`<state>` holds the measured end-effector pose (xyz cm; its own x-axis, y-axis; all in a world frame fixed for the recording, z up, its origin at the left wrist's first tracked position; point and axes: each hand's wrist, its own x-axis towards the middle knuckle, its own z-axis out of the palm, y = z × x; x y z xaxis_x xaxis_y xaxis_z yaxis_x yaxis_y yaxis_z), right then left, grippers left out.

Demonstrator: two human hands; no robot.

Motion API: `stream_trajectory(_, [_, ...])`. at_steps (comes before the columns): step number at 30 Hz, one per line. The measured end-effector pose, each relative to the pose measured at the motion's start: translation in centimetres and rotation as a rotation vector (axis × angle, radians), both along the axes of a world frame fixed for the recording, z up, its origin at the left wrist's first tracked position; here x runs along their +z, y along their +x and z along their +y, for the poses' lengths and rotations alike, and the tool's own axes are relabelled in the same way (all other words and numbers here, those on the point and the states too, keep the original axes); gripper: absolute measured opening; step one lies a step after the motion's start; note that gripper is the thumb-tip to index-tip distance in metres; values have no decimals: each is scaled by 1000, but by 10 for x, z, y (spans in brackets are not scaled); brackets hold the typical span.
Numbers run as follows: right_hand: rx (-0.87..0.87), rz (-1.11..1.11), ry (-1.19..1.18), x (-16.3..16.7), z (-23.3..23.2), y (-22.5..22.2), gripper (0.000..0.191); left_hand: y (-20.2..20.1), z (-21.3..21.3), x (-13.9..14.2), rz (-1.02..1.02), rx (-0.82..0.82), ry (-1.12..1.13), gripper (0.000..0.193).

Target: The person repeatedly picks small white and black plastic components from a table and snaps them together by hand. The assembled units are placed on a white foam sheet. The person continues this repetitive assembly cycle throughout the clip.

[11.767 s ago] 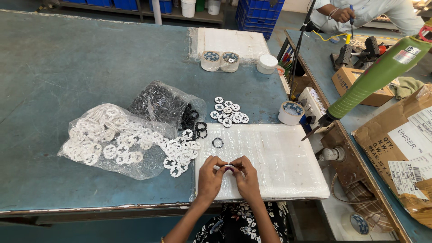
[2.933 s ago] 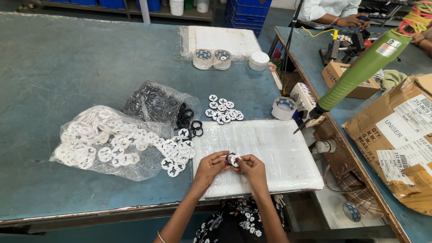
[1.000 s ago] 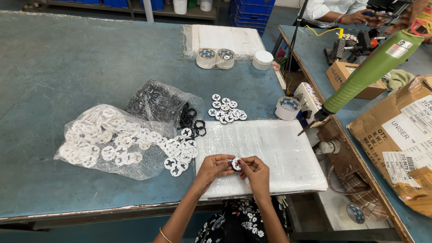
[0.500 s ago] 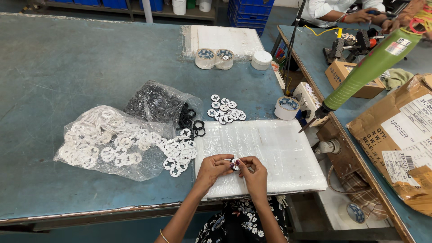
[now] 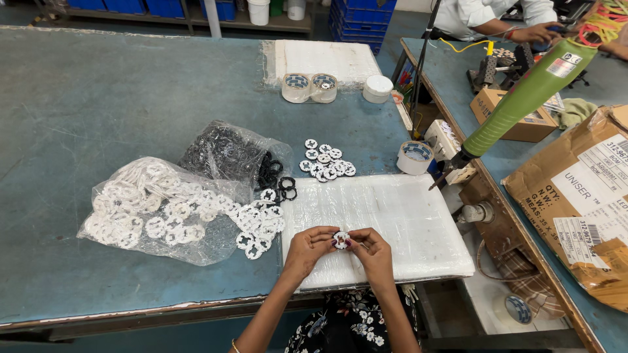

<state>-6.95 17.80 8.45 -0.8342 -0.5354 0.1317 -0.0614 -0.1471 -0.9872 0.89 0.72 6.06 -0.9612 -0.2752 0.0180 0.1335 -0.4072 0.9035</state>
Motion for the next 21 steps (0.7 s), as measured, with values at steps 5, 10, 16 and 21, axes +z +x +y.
stream_trajectory(5, [8,4,-29,2,1,2,23,2,2,0,-10,6,-77,36])
stream_trajectory(10, [21,-43,-19,3,1,3,25,4,3,5,-15,7,-89,36])
stream_trajectory(16, [47,-37,-37,-1,-1,2,20,5,8,10,-57,78,-138,28])
stream_trajectory(21, [53,-26,15,-4,1,0,17,5,14,16,-80,134,-140,24])
